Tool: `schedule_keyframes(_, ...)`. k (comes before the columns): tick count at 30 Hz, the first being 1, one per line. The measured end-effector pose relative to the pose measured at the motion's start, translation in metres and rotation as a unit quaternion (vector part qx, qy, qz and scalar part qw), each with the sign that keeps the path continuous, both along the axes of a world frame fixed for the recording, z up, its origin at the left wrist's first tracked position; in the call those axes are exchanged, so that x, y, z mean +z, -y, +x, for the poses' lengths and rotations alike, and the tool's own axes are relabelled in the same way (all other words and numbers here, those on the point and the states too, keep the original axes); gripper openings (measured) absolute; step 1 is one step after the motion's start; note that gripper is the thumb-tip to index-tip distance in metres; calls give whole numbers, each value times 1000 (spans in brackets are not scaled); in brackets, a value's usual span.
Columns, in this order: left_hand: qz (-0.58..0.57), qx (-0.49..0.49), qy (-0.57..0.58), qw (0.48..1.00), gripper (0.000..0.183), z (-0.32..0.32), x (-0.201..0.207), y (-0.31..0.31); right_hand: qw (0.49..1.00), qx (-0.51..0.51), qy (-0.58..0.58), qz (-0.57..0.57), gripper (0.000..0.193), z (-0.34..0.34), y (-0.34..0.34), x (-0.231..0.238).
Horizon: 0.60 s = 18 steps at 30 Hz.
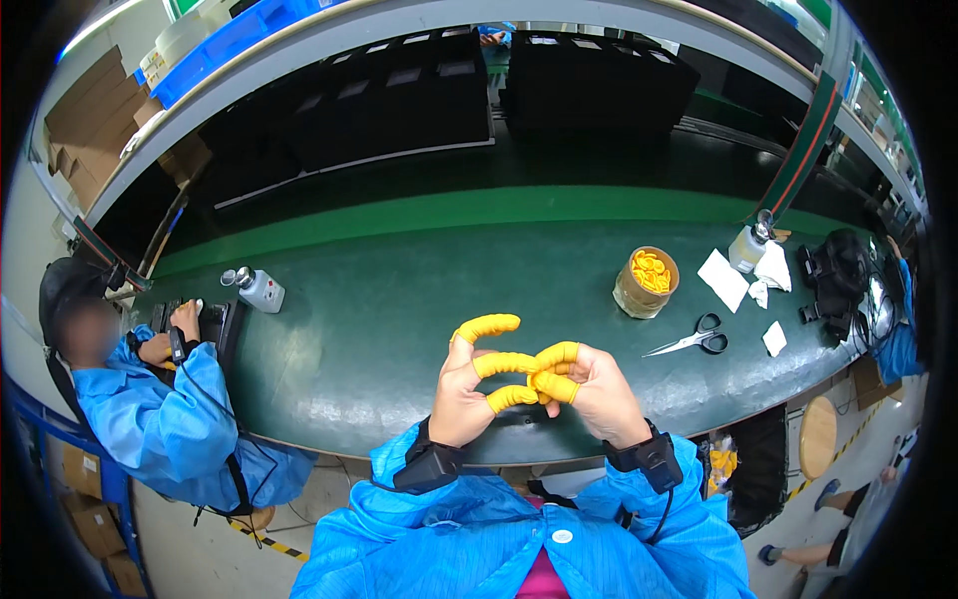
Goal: The recorder prepares yellow finger cots and then uses scissors to adjust components for mobile phone assembly.
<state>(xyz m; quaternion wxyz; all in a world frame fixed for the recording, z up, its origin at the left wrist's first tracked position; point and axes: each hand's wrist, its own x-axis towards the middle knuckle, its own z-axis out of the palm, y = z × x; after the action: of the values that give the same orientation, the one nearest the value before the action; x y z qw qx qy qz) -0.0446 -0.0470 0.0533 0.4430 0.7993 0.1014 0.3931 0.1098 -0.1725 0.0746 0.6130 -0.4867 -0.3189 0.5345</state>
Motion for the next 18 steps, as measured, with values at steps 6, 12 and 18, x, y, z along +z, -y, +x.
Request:
schedule_keyframes(6,-29,-10,-5,1000,35,5,1,7,1000,10,14,-4,22,2,2,-2)
schedule_keyframes(12,-34,-17,4,999,33,7,-3,9,997,-7,69,-31,22,3,3,-6)
schedule_keyframes(18,-339,-108,131,925,34,7,-27,11,999,-43,5,18,24,0,3,5)
